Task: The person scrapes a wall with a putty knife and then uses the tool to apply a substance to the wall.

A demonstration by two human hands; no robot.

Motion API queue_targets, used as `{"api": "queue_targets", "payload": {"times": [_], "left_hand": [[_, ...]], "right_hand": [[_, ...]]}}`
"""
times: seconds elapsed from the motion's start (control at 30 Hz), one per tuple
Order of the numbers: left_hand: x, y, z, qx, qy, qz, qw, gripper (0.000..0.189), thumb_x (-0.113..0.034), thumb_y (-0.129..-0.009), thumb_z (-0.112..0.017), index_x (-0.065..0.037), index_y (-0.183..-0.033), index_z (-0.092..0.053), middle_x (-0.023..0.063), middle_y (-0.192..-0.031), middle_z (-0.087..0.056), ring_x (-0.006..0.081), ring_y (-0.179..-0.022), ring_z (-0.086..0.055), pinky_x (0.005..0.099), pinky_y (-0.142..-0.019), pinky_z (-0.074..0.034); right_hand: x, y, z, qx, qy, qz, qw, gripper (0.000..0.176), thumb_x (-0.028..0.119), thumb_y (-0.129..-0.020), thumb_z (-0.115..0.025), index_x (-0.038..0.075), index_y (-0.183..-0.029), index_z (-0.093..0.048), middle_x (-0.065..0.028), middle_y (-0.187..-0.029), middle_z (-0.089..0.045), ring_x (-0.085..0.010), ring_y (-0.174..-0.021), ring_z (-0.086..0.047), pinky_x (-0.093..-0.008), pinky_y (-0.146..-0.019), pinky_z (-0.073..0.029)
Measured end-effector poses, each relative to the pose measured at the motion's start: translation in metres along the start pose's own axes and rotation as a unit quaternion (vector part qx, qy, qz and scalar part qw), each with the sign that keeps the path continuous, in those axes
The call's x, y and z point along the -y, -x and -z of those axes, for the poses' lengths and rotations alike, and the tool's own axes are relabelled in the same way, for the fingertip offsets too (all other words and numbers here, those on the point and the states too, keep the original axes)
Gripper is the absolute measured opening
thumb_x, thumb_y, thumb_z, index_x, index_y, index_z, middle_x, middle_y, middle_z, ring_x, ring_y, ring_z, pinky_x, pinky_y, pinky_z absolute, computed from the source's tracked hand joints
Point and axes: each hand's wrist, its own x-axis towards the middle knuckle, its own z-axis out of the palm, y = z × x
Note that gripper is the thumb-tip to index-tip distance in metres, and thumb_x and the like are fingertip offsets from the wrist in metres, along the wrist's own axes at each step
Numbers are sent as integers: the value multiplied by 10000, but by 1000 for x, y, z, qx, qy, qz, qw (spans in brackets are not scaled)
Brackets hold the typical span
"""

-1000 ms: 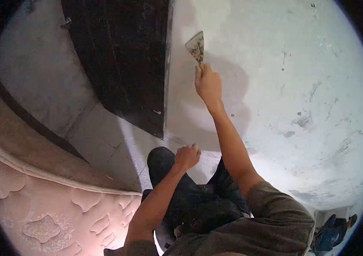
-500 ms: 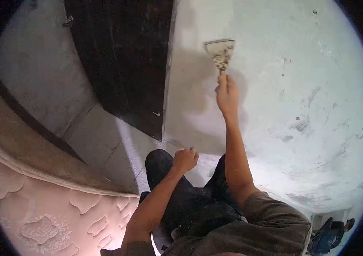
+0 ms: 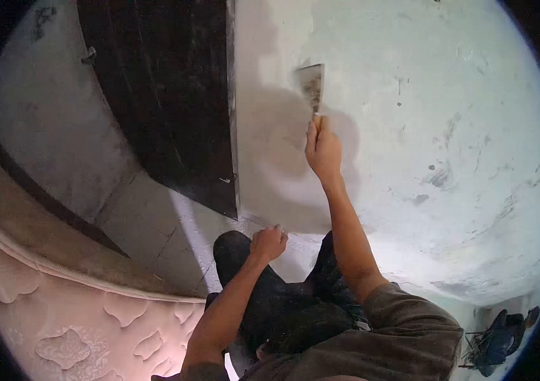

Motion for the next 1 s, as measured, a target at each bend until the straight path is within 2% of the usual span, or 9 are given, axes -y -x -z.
{"api": "queue_targets", "payload": {"times": [0.2,0.27,0.4,0.47,0.57,0.67,0.8,0.87,1.0], "left_hand": [[6,-3,-7,-5,-4,-3,1000,330,-320,-920,-465,-20,-950,-599,225,-896,-646,421,-867,-630,527,-803,-475],[3,-1,-6,9,-6,2,1000,331,-321,-920,-465,-20,-945,-599,226,-903,-645,423,-869,-629,528,-803,-474],[6,-3,-6,-19,0,-6,1000,345,-338,-918,-476,-17,-944,-600,237,-894,-640,424,-864,-627,529,-800,-472],[4,-1,-6,-13,10,-5,1000,363,-355,-917,-485,-14,-957,-603,247,-875,-636,429,-859,-623,532,-798,-471],[2,-2,2,14,5,13,1000,364,-356,-918,-483,-14,-946,-605,248,-877,-638,428,-853,-625,534,-791,-472],[2,0,-3,13,-16,-2,1000,334,-321,-905,-494,-6,-945,-599,221,-844,-655,409,-821,-640,522,-775,-484],[8,-4,-9,-15,-15,-14,1000,334,-319,-903,-496,-4,-938,-602,223,-827,-654,406,-814,-643,520,-777,-487],[8,-2,-13,-19,-14,-16,1000,334,-319,-903,-496,-5,-940,-603,224,-829,-654,404,-816,-644,520,-779,-487],[8,-2,-6,-22,-6,-19,1000,327,-313,-903,-498,-6,-936,-604,222,-817,-654,407,-799,-646,516,-758,-493]], "right_hand": [[-8,3,-1,-22,-6,6,1000,149,157,-935,-520,30,-991,-467,-166,-699,-604,-379,-617,-603,-446,-524,-461],[-16,0,-1,58,78,76,992,142,144,-932,-516,26,-992,-465,-171,-716,-614,-374,-619,-610,-437,-524,-470],[-15,6,1,23,53,32,998,132,132,-925,-522,36,-996,-464,-167,-738,-618,-369,-631,-615,-430,-529,-473],[-16,4,2,44,64,86,993,135,128,-923,-522,38,-1001,-459,-159,-716,-614,-369,-605,-610,-428,-509,-469],[-18,8,2,7,18,19,1000,127,128,-917,-535,38,-981,-471,-154,-698,-610,-366,-594,-608,-428,-507,-467],[-20,5,1,50,19,93,994,130,124,-918,-536,24,-959,-464,-151,-670,-598,-363,-572,-602,-428,-490,-458],[-12,7,1,7,-11,32,999,123,127,-937,-514,17,-970,-468,-162,-641,-567,-368,-561,-586,-405,-489,-436],[-13,2,2,76,86,69,991,119,115,-910,-548,29,-935,-469,-152,-657,-591,-362,-560,-590,-424,-487,-451],[-10,5,-1,-35,-50,25,998,107,125,-917,-541,31,-934,-491,-168,-651,-591,-365,-555,-584,-409,-484,-444]]}}
